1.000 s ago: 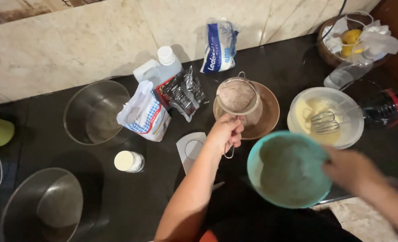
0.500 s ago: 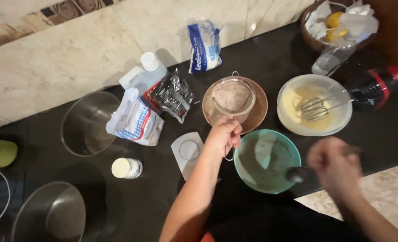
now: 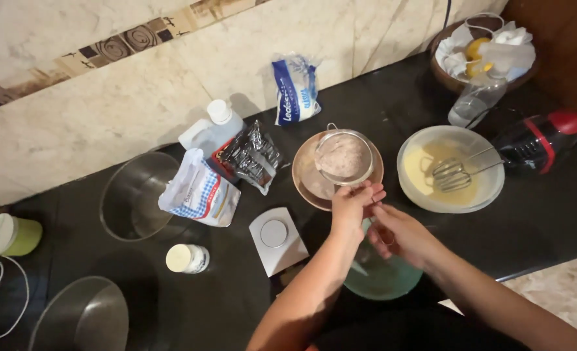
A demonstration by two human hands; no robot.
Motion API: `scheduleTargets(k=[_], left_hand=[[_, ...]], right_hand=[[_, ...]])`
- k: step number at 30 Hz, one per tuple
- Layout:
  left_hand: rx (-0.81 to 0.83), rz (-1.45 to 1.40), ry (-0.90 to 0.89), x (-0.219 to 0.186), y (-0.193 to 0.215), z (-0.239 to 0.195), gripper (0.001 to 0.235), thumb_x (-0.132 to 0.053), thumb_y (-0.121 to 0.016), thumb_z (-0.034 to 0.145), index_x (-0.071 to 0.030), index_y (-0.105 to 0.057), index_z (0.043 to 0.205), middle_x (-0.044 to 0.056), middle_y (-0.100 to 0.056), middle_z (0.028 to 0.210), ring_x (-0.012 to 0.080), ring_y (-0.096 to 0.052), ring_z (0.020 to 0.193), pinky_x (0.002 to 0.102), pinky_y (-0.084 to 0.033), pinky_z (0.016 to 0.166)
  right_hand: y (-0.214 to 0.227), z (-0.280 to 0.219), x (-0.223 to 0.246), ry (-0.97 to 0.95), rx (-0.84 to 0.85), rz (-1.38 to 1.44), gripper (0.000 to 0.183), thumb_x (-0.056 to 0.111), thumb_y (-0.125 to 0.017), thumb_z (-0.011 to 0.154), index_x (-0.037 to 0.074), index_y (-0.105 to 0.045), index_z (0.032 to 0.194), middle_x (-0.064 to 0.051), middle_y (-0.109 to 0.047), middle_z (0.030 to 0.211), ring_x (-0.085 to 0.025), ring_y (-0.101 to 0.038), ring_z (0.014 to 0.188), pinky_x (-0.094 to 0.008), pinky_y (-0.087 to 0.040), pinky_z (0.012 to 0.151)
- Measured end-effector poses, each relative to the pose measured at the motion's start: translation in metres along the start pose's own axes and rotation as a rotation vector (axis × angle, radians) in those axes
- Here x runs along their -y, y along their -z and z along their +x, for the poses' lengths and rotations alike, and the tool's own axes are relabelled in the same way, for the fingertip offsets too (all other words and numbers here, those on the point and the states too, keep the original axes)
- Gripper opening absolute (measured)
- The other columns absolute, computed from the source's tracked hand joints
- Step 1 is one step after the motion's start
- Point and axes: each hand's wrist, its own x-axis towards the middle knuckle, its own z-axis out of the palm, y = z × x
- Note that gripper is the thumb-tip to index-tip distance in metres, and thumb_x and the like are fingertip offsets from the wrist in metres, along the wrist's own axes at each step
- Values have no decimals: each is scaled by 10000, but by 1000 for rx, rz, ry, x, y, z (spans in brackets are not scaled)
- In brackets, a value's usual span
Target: The person uses a spoon to scoop a brown powder from a teal bowl and sifts it into a larger bowl using a metal sieve. The person repeatedly scoops and sifts the powder, occasionally tapping the sieve to help the powder pass through.
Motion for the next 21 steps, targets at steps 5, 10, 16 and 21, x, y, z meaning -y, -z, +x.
scheduleTargets(k=[5,10,16,21], left_hand=[[-80,164,28,-16,11,-9,257,-182,-737,794,-89,-663,1022,121,-676,947,217,-686,754,324,-581,602],[-553,372,-845,-58,62,17,447,-262,-487,964,-81,-589,569,69,-524,473,135,-503,482,242,-435,555],[-114,60,-637,-83,17,35,685,-544,-136,974,-66,-378,1400,126,-358,1456,230,-261,1378,343,-151,1172],[-151,104,-669,-73,25,63,745,-598,-102,941,-91,-429,1378,98,-411,1428,198,-310,1358,327,-187,1163]], right_hand=[[-7,10,9,3,-92,-103,208,177,-501,937,3,-566,1030,-34,-311,493,-142,-306,315,-261,-256,233],[20,18,13,-20,9,-59,148,125,-542,910,-18,-536,948,19,-229,456,-93,-226,239,-230,-192,181],[22,29,1,-28,0,-91,122,75,-572,872,-43,-572,902,-14,-259,384,-108,-240,207,-237,-195,162],[20,34,10,-32,11,-127,139,67,-571,871,-70,-581,887,-49,-306,379,-124,-287,205,-241,-219,165]])
